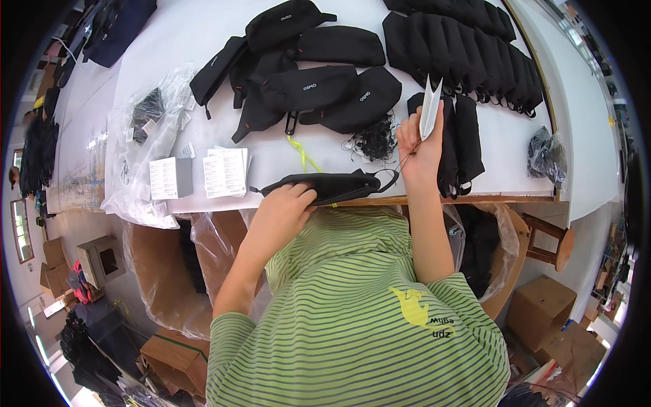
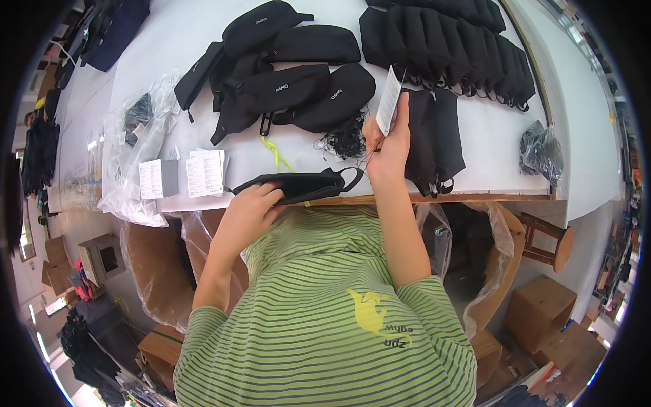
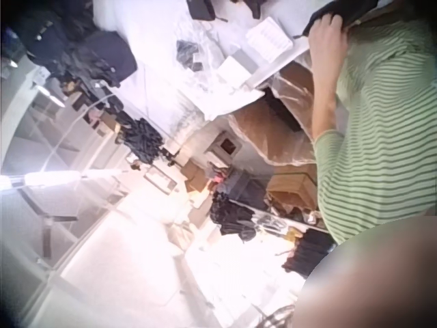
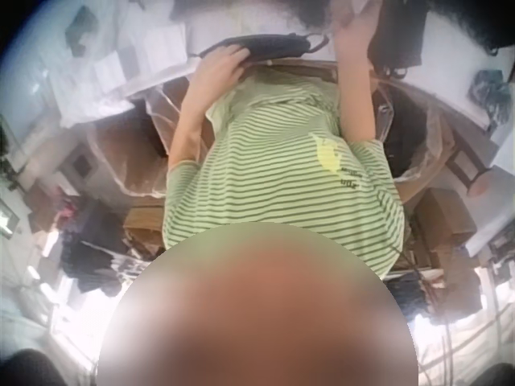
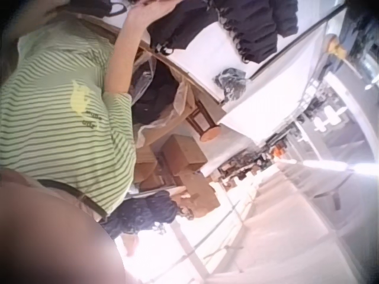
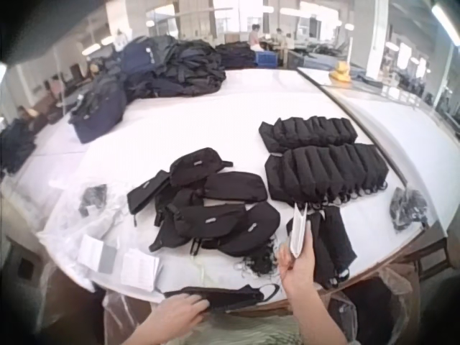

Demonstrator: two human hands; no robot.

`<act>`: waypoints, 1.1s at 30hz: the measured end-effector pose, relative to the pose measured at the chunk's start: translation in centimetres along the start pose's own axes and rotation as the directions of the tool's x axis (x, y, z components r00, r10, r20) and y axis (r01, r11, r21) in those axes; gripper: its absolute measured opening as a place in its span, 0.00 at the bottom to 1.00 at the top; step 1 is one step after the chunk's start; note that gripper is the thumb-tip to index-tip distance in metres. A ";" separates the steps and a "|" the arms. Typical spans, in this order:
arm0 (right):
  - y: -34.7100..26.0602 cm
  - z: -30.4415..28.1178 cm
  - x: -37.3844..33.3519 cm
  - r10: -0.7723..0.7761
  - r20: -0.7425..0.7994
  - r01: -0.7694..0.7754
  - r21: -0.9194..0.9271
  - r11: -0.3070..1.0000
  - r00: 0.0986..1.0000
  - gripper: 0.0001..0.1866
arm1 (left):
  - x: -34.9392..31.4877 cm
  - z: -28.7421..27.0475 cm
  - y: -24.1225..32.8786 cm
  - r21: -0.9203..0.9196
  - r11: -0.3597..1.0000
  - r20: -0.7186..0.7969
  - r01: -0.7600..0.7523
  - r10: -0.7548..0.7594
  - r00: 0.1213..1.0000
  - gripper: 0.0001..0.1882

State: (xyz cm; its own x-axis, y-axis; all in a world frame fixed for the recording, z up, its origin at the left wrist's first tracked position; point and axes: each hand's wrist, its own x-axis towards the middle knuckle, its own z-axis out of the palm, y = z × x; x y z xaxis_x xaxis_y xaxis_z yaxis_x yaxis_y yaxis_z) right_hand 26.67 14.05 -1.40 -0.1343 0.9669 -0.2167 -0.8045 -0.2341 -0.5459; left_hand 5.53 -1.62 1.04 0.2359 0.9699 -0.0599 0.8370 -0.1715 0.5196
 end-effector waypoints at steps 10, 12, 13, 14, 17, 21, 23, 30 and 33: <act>1.0 -0.4 -0.9 0.071 -0.250 -0.079 -0.024 0.997 0.966 0.20 | 0.2 0.2 0.5 0.000 0.999 -0.052 -0.042 0.042 0.998 0.12; 1.1 -2.4 -0.6 0.142 -0.151 -0.139 0.032 0.990 0.978 0.21 | 0.8 0.6 1.0 -0.030 0.999 0.015 0.010 -0.010 1.000 0.13; 1.1 -2.8 -0.6 0.209 -0.043 -0.205 0.077 0.976 0.977 0.22 | 1.2 0.8 1.4 -0.059 0.996 0.079 0.069 -0.064 0.995 0.15; 1.2 -3.0 -0.3 0.215 -0.045 -0.211 0.076 0.974 0.976 0.22 | 1.7 1.2 1.8 -0.056 0.996 0.082 0.067 -0.062 0.995 0.15; 0.3 -2.0 -0.5 0.147 0.029 -0.148 0.041 0.988 0.989 0.20 | 3.2 2.3 2.2 -0.092 0.996 0.177 0.020 -0.003 0.984 0.18; -0.6 1.4 -1.0 -0.193 -0.437 0.040 -0.335 0.941 0.878 0.17 | 3.9 3.3 1.4 -0.116 0.993 0.144 -0.004 0.021 0.989 0.20; -1.8 -1.9 -0.7 -0.359 -0.089 0.244 -0.583 0.775 0.929 0.14 | 4.3 2.8 1.6 -0.100 0.995 0.159 0.000 0.016 0.987 0.20; -2.6 1.0 -2.3 -0.253 0.089 0.246 -0.668 0.703 0.963 0.08 | 5.2 0.0 1.2 -0.188 0.982 0.265 0.019 0.032 0.964 0.18; -2.7 1.8 -3.2 -0.187 0.198 0.272 -0.646 0.713 0.962 0.04 | 3.4 -1.2 1.4 -0.146 0.988 0.194 0.056 -0.027 0.981 0.15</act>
State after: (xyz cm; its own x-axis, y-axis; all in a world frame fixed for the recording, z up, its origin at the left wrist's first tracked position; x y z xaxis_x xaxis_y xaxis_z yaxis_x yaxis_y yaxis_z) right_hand 28.23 11.81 2.22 -0.0933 0.9942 0.0538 -0.2363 0.0304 -0.9712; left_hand 6.91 1.61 2.57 0.3044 0.9224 -0.2377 0.7677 -0.0898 0.6345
